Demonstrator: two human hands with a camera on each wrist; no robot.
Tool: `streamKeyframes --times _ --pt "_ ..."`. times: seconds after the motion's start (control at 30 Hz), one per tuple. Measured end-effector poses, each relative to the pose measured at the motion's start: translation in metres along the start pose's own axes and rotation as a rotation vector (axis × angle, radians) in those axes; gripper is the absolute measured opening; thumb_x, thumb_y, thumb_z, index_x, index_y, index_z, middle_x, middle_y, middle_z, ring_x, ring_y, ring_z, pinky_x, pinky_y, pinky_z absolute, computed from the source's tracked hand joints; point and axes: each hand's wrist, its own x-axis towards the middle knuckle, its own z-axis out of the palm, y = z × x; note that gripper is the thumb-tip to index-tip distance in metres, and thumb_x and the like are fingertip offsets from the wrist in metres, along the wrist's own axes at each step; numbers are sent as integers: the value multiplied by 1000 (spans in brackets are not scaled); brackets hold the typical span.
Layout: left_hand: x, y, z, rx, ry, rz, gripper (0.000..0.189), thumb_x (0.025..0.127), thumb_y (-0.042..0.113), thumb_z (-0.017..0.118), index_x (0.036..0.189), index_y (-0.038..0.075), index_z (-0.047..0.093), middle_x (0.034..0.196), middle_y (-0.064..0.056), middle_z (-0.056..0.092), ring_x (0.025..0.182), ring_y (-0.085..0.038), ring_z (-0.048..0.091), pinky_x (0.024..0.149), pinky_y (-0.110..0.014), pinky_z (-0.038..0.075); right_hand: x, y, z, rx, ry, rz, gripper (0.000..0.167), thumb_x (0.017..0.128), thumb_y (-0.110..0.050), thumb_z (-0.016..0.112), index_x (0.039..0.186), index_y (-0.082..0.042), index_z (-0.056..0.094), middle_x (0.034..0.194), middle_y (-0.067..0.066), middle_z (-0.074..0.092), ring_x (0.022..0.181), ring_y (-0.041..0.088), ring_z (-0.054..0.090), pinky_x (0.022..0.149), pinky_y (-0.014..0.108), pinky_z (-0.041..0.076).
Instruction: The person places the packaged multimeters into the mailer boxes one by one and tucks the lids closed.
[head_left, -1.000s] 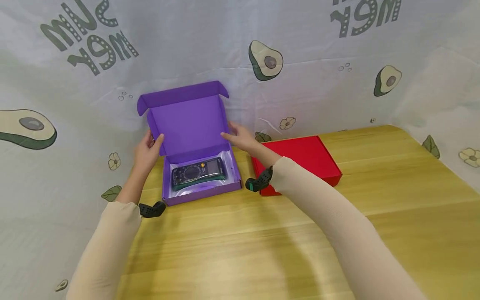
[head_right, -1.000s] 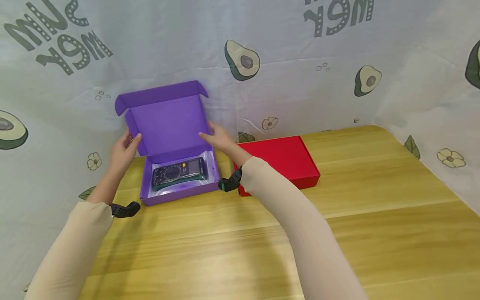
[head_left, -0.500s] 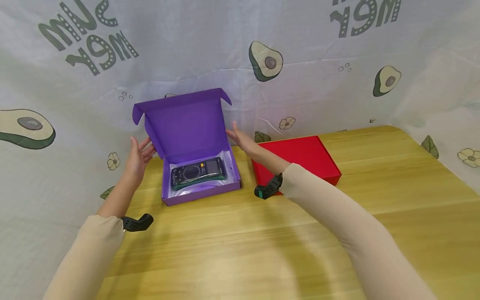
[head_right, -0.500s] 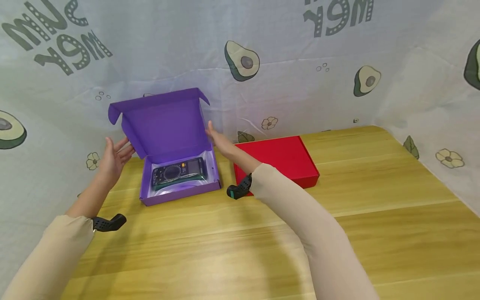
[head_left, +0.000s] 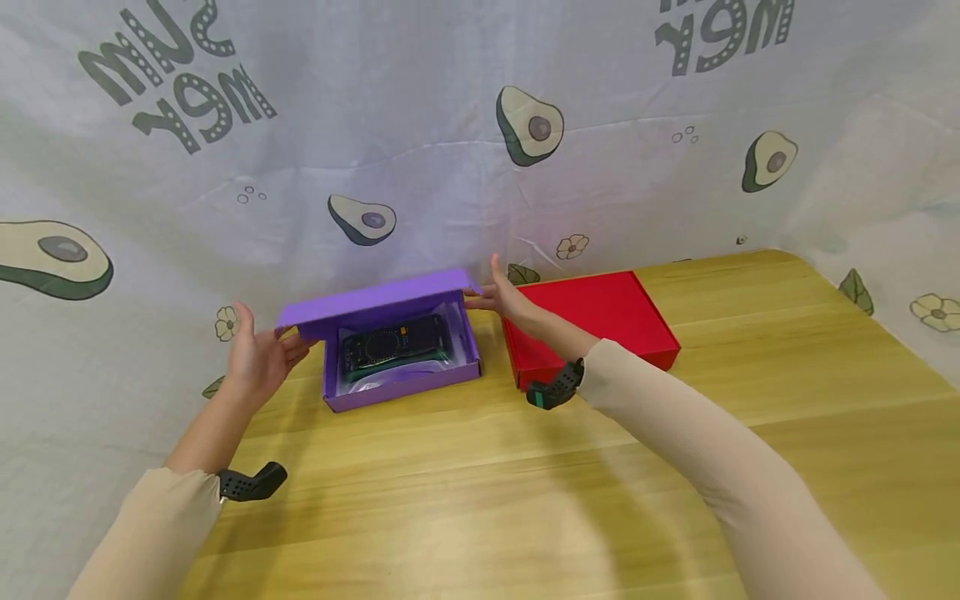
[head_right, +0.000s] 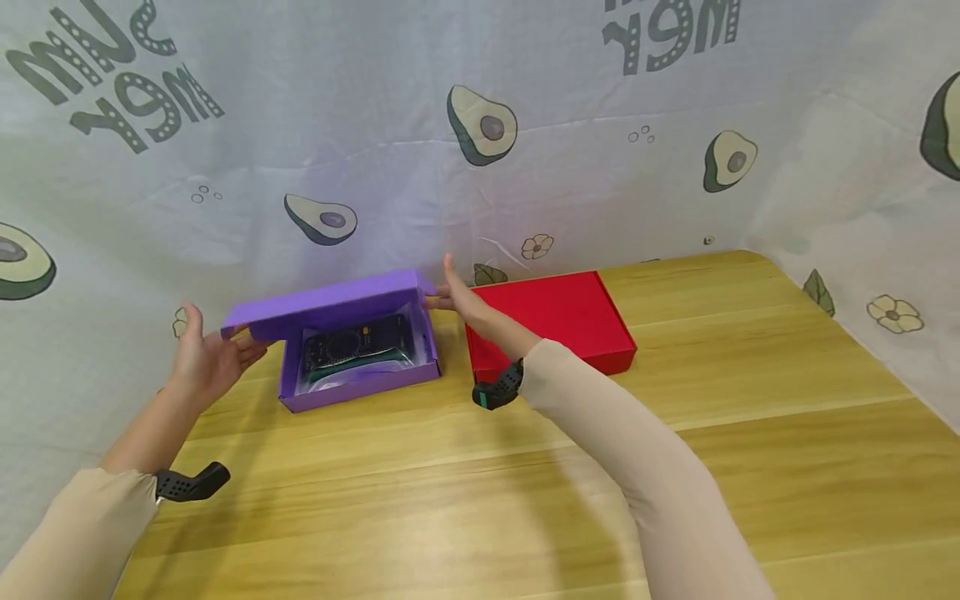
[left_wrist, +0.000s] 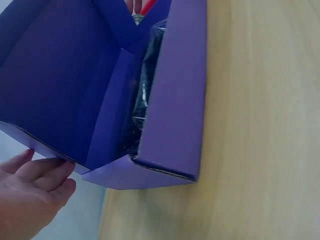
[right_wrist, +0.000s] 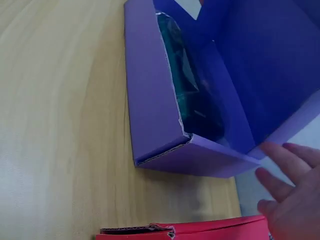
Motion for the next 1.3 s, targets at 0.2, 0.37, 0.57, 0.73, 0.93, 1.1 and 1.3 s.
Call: streamKeyframes --times 0.2,0.37,0.57,0.73,0.93,1.1,1.3 --pt "-5 -16 7 210 72 -34 89 90 65 14 146 -3 0 123 5 49 140 -28 6 114 -38 0 -9 4 13 -223 43 110 75 92 -62 26 134 -2 47 140 13 42 134 29 31 112 50 13" --pt "-6 -33 17 311 144 -72 70 99 43 30 147 3 0 155 -12 0 141 -23 4 115 -37 6 -16 10 36 -270 185 143 59 92 -43 49 136 -4 45 135 14 49 121 27 47 103 40 37" --pt "-11 -54 22 358 187 -114 63 101 31 33 148 14 -6 154 -6 -12 140 -25 -9 114 -41 2 -24 26 56 -299 267 92 52 95 -27 48 140 -2 38 136 18 46 118 30 51 95 40 45" --pt "-12 -67 22 410 232 -121 64 100 26 38 149 17 -2 154 -12 -7 141 -27 -4 114 -43 5 -26 40 64 -308 310 22 50 95 -19 49 139 1 35 137 22 43 124 34 44 98 45 41" --pt "-16 -79 26 522 319 -125 68 98 36 43 150 17 4 152 -21 11 138 -35 17 111 -47 21 -31 51 69 -314 335 -26 53 95 -17 48 140 3 29 135 25 43 122 36 46 97 46 42" --pt "-26 -87 29 654 419 -68 73 93 48 46 147 6 20 148 -20 27 136 -31 28 109 -41 28 -46 55 70 -329 361 3 57 97 -26 44 141 7 27 136 27 43 124 36 44 101 45 38" --pt "-41 -92 28 828 478 -49 74 88 53 51 141 5 36 135 -19 43 127 -28 41 104 -40 34 -70 58 72 -376 307 20 56 99 -25 40 138 13 28 139 25 40 129 34 38 105 43 33"
